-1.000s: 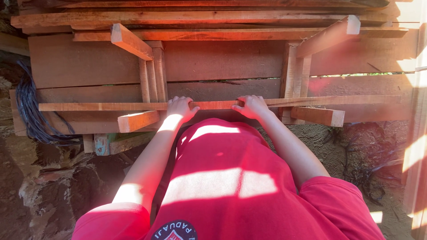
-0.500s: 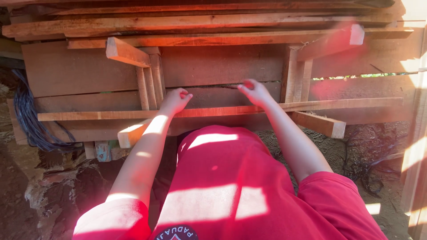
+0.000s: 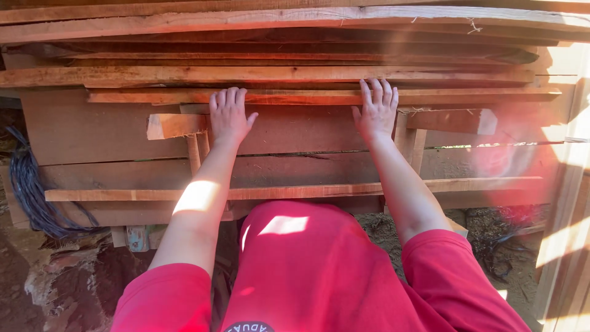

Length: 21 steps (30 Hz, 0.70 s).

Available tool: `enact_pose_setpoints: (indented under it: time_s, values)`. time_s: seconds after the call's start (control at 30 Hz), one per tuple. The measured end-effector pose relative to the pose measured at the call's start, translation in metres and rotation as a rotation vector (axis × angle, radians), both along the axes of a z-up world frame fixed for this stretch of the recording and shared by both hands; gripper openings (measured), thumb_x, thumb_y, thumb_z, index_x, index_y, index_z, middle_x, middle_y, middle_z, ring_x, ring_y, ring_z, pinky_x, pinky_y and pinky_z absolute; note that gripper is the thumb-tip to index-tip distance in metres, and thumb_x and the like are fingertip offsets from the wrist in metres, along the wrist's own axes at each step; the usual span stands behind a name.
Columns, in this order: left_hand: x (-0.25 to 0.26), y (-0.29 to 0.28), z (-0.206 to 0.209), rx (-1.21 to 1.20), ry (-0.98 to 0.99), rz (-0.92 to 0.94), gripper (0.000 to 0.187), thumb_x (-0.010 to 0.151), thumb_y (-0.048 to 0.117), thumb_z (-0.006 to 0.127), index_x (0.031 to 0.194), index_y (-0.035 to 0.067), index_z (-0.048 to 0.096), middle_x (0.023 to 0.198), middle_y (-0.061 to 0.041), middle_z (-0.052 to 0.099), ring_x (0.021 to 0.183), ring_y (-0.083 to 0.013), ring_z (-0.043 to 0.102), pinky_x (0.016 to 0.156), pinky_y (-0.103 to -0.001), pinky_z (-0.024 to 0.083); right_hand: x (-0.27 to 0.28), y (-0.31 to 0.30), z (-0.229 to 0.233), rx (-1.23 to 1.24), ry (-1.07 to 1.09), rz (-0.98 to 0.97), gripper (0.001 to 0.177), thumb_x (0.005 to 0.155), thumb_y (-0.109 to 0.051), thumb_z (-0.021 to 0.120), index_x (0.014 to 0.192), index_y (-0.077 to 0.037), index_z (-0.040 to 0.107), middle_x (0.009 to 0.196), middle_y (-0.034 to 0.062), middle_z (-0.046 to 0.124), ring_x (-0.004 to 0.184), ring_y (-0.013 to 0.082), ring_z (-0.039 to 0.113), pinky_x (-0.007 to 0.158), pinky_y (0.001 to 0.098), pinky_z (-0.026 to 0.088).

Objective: Sorting and arranging thin strips of wood onto a wooden bench in a workshop setting.

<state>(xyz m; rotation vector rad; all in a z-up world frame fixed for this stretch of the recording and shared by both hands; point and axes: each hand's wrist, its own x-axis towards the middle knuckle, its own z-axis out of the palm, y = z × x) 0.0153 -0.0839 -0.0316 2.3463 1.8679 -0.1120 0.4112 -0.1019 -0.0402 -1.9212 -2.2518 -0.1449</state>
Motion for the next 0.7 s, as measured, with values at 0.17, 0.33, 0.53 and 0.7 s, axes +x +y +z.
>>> enact_pose_setpoints:
  time_s: [0.17, 0.33, 0.53, 0.7]
  values:
    - [-0.012, 0.005, -0.016, 0.156, 0.077, 0.01, 0.057, 0.08, 0.031, 0.087, 0.127, 0.016, 0.059, 0.127, -0.005, 0.054, 0.125, -0.0261, 0.048, 0.116, -0.053, 0.026, 0.007, 0.004, 0.002, 0.128, -0.014, 0.06, 0.066, 0.066, -0.022, 0.089, 0.129, -0.02, 0.068, 0.138, 0.0027, 0.056, 0.124, 0.0258, 0.054, 0.107, 0.0493, 0.04]
    - [-0.021, 0.02, -0.005, 0.317, -0.001, -0.043, 0.048, 0.074, 0.022, 0.086, 0.115, 0.018, 0.062, 0.111, -0.001, 0.067, 0.122, -0.0218, 0.057, 0.117, -0.053, 0.024, 0.03, 0.022, 0.01, 0.159, 0.021, 0.162, 0.051, 0.073, -0.031, 0.08, 0.123, -0.027, 0.07, 0.124, -0.0027, 0.068, 0.118, 0.0207, 0.06, 0.102, 0.0473, 0.039]
    - [-0.005, 0.039, 0.124, 0.334, -0.206, -0.076, 0.044, 0.077, 0.011, 0.078, 0.115, 0.015, 0.058, 0.111, -0.001, 0.065, 0.107, -0.0243, 0.059, 0.107, -0.044, 0.033, 0.026, 0.025, 0.104, 0.04, 0.004, 0.135, 0.05, 0.081, -0.026, 0.08, 0.127, -0.016, 0.064, 0.118, 0.0047, 0.067, 0.111, 0.027, 0.057, 0.114, 0.045, 0.031]
    - [-0.021, 0.051, 0.185, 0.37, -0.11, -0.252, 0.044, 0.079, 0.016, 0.079, 0.121, 0.014, 0.068, 0.113, -0.005, 0.069, 0.098, -0.0281, 0.059, 0.094, -0.042, 0.038, 0.03, 0.03, 0.189, 0.255, 0.031, 0.254, 0.037, 0.079, -0.016, 0.085, 0.114, -0.016, 0.073, 0.113, 0.0016, 0.063, 0.098, 0.0208, 0.057, 0.097, 0.0343, 0.042]
